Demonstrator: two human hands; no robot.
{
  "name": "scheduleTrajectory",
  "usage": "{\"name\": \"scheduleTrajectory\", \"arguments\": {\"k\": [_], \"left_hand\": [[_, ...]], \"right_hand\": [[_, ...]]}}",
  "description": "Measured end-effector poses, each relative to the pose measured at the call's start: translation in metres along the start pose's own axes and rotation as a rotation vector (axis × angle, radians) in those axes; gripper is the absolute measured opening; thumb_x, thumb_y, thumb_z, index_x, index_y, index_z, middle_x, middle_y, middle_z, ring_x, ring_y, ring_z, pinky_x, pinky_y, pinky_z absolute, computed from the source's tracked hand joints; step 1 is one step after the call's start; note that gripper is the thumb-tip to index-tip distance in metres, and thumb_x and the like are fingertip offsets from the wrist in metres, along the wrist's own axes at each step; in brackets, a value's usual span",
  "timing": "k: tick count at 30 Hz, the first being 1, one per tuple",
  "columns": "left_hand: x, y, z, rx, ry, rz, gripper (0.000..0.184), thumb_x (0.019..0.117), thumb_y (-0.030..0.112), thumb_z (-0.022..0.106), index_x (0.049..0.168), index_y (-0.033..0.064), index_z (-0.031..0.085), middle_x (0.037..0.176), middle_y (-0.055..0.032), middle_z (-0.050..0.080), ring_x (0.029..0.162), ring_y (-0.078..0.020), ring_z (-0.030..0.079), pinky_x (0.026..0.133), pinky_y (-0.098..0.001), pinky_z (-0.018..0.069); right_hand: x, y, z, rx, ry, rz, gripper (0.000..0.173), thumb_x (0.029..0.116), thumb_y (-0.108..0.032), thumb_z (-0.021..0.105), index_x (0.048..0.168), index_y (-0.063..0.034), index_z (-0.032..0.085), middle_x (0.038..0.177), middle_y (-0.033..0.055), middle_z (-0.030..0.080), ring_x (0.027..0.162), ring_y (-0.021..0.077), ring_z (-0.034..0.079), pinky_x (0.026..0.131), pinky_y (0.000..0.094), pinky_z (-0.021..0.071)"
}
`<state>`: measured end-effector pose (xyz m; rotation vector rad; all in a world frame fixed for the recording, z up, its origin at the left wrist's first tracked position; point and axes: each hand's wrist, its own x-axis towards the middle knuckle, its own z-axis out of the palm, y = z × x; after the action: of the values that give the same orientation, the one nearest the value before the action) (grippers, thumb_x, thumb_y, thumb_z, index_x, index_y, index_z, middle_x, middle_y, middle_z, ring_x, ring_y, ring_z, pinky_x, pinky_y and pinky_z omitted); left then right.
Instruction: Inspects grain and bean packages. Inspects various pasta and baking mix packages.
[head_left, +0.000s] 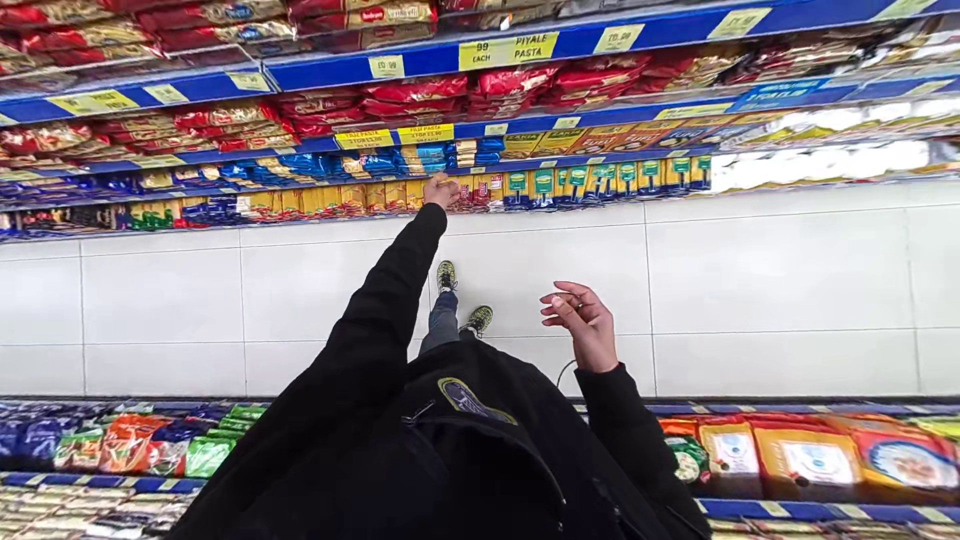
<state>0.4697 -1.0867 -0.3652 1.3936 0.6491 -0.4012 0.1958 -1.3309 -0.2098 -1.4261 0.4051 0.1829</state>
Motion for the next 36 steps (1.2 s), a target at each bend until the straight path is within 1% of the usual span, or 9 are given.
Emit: {"name": "scheduleTrajectory", "arguments": {"k": [9,12,15,17,21,25,27,31,36], "left_hand": [[0.133,-0.009,0.01,0.058,0.09,0.046,0.057,0.098,0.007,0.068,0.148,-0.0034,0.043,0.133,-0.0274,0.06,0.115,-0.0379,0.065,0.095,-0.0506,0.0562],[0.15,-0.011,0.019,0.031,0.049,0.091,0.057,0.0962,0.005,0.069,0.146,-0.0062,0.043,0.127,-0.0276,0.063,0.109,-0.0358,0.068,0.093,-0.048,0.0579],[0.165,-0.011,0.028,0.024,0.08,0.112,0.047,0.0958,0.009,0.072,0.134,-0.0094,0.052,0.112,-0.0247,0.069,0.091,-0.0275,0.073,0.083,-0.0394,0.0613],[0.171,-0.017,0.032,0.034,0.124,0.125,0.041,0.0969,0.013,0.071,0.127,-0.0104,0.056,0.11,-0.0246,0.069,0.089,-0.0268,0.073,0.082,-0.0392,0.062],[0.181,-0.031,0.027,0.188,0.146,0.155,0.036,0.1035,0.021,0.062,0.127,-0.0054,0.06,0.116,-0.0242,0.068,0.094,-0.0308,0.073,0.087,-0.0458,0.0611],[0.179,-0.026,0.023,0.245,0.129,0.249,0.025,0.1052,0.009,0.054,0.119,-0.0094,0.063,0.11,-0.0239,0.07,0.089,-0.0273,0.074,0.084,-0.041,0.0627],[0.173,-0.029,0.023,0.239,0.104,0.317,0.025,0.1049,0.012,0.057,0.115,-0.0097,0.064,0.105,-0.0237,0.071,0.087,-0.0279,0.075,0.083,-0.0424,0.0627],[0.145,-0.044,0.022,0.159,0.042,0.304,0.035,0.1058,0.022,0.058,0.127,-0.0045,0.061,0.113,-0.0226,0.07,0.091,-0.0284,0.074,0.085,-0.0448,0.0614],[0.135,-0.064,0.031,-0.298,0.085,0.203,0.041,0.1015,0.007,0.062,0.137,-0.0089,0.05,0.128,-0.0248,0.064,0.111,-0.03,0.069,0.099,-0.0427,0.057]], "right_hand": [[0.099,-0.045,0.052,0.011,-0.093,-0.32,0.039,0.0976,-0.017,0.069,0.13,0.0007,0.057,0.107,0.0108,0.074,0.084,0.0221,0.074,0.071,0.0345,0.0647],[0.127,-0.055,0.06,0.038,-0.091,-0.373,0.039,0.0981,-0.019,0.069,0.13,0.0004,0.057,0.108,0.0114,0.073,0.085,0.0225,0.073,0.072,0.0348,0.0647],[0.138,-0.047,0.069,0.053,-0.05,-0.359,0.038,0.098,-0.021,0.069,0.129,0.0,0.059,0.108,0.0119,0.073,0.084,0.0219,0.073,0.071,0.0346,0.0645],[0.138,-0.034,0.072,0.084,-0.027,-0.318,0.037,0.0973,-0.019,0.07,0.127,0.0001,0.06,0.107,0.013,0.073,0.083,0.0224,0.073,0.07,0.0348,0.0647],[0.136,-0.001,0.076,0.139,0.025,-0.207,0.034,0.0973,-0.015,0.068,0.127,0.0005,0.061,0.104,0.0151,0.074,0.081,0.0237,0.074,0.069,0.0355,0.0649],[0.13,0.021,0.079,0.172,0.043,-0.147,0.038,0.0976,-0.021,0.069,0.128,0.0007,0.06,0.104,0.0153,0.074,0.082,0.0245,0.074,0.069,0.0361,0.065],[0.127,0.026,0.081,0.176,0.04,-0.125,0.041,0.0979,-0.025,0.069,0.129,0.0006,0.06,0.103,0.016,0.074,0.082,0.0253,0.074,0.069,0.0364,0.0649],[0.122,0.031,0.085,0.168,0.024,-0.08,0.045,0.0991,-0.031,0.067,0.129,0.0005,0.06,0.102,0.0162,0.073,0.082,0.0253,0.074,0.068,0.0365,0.0648],[0.12,0.031,0.085,0.168,0.016,-0.064,0.045,0.0998,-0.032,0.066,0.129,0.002,0.059,0.103,0.0175,0.073,0.082,0.026,0.074,0.068,0.0361,0.0646]]}}
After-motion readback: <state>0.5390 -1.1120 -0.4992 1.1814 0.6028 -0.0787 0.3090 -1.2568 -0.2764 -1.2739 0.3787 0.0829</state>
